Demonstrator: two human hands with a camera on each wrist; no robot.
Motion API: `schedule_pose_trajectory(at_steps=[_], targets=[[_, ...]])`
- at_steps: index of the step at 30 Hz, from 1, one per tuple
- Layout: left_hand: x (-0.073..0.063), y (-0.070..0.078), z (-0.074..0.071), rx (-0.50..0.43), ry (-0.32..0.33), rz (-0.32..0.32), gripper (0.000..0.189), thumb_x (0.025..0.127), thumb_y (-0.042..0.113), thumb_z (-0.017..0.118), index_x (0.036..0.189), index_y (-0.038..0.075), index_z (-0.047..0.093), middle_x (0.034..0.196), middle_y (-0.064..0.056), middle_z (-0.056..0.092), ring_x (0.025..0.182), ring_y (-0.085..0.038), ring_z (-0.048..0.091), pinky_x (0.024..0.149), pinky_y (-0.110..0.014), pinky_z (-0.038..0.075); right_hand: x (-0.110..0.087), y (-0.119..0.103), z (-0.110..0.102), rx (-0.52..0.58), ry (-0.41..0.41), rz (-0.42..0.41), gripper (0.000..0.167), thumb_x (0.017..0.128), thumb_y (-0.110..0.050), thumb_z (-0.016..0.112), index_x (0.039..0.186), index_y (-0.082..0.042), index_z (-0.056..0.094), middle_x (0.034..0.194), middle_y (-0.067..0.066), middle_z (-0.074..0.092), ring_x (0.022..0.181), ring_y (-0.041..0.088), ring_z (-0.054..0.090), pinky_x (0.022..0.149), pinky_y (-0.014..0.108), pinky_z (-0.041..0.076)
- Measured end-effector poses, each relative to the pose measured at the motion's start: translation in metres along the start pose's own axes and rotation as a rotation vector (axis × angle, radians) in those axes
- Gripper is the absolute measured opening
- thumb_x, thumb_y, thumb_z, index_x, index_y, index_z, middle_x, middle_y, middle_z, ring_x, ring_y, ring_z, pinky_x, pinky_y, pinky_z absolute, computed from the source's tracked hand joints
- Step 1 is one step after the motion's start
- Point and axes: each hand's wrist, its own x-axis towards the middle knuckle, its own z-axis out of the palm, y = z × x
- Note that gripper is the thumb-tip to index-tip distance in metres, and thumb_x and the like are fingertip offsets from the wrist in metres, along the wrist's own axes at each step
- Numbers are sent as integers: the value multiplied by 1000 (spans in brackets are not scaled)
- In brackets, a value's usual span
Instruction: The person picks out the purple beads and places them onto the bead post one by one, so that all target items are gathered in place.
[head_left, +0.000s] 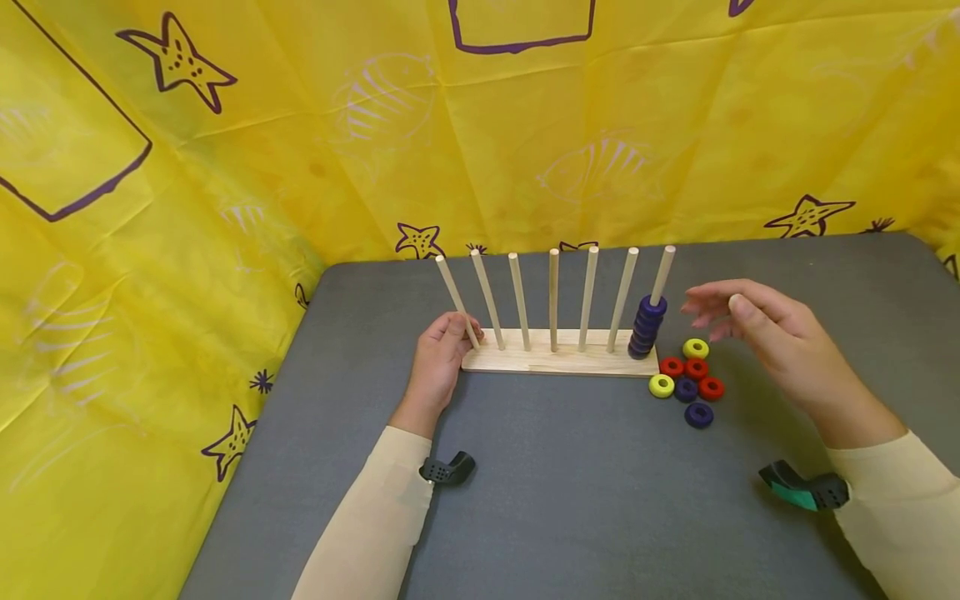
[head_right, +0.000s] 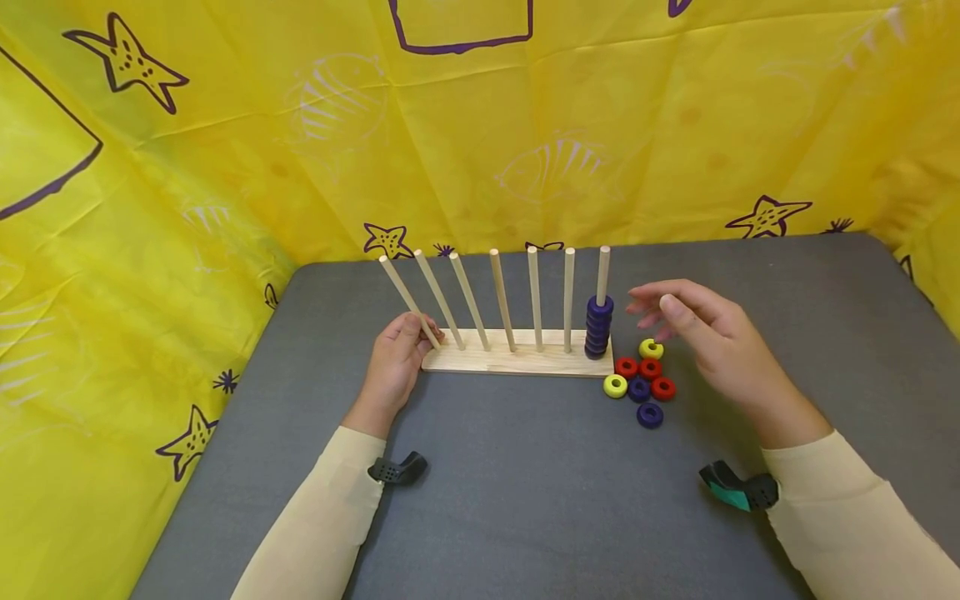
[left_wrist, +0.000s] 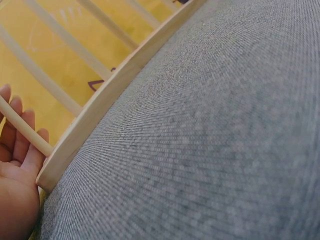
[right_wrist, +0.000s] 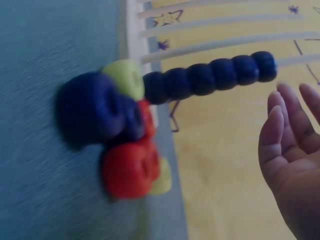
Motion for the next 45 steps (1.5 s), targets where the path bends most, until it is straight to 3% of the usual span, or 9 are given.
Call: schedule_pose_trajectory(at_steps=[14,22,31,38,45], targets=[[1,-2,-1,-8,-13,6,36,113,31,58,103,-2,67,103,-11,65,102,-24,65,97,-37,52,-30,13,-5,-247,20,122,33,117,1,38,135,9,65,122,7,75,102,19,65,85,20,54],[0,-2,-1,-1,-5,2,34,115,28,56,103,-3,67,104,-10,65,102,-23,65,98,-37,52,-48,23,-6,-222,12,148,32,116,4,38,135,13,62,120,9,75,102,16,68,84,21,56],[1,-2,-1,-9,-9,16,38,111,36,62,103,-1,68,104,-9,66,102,-22,65,96,-35,53,-68,25,-8,-253,34,222,32,117,3,39,136,10,64,117,12,75,103,15,70,83,21,56],[1,-4,-2,-11,-20,27,43,104,47,65,102,4,69,104,-9,66,101,-21,65,96,-35,53,-79,29,-7,-253,22,222,31,115,6,41,134,11,65,116,9,76,104,13,70,83,21,56],[1,-3,-1,-11,-14,23,38,110,37,61,102,0,68,103,-9,65,101,-22,65,96,-35,53,-85,29,-1,-285,-19,266,27,114,5,48,132,7,68,117,7,76,106,10,70,83,21,56]])
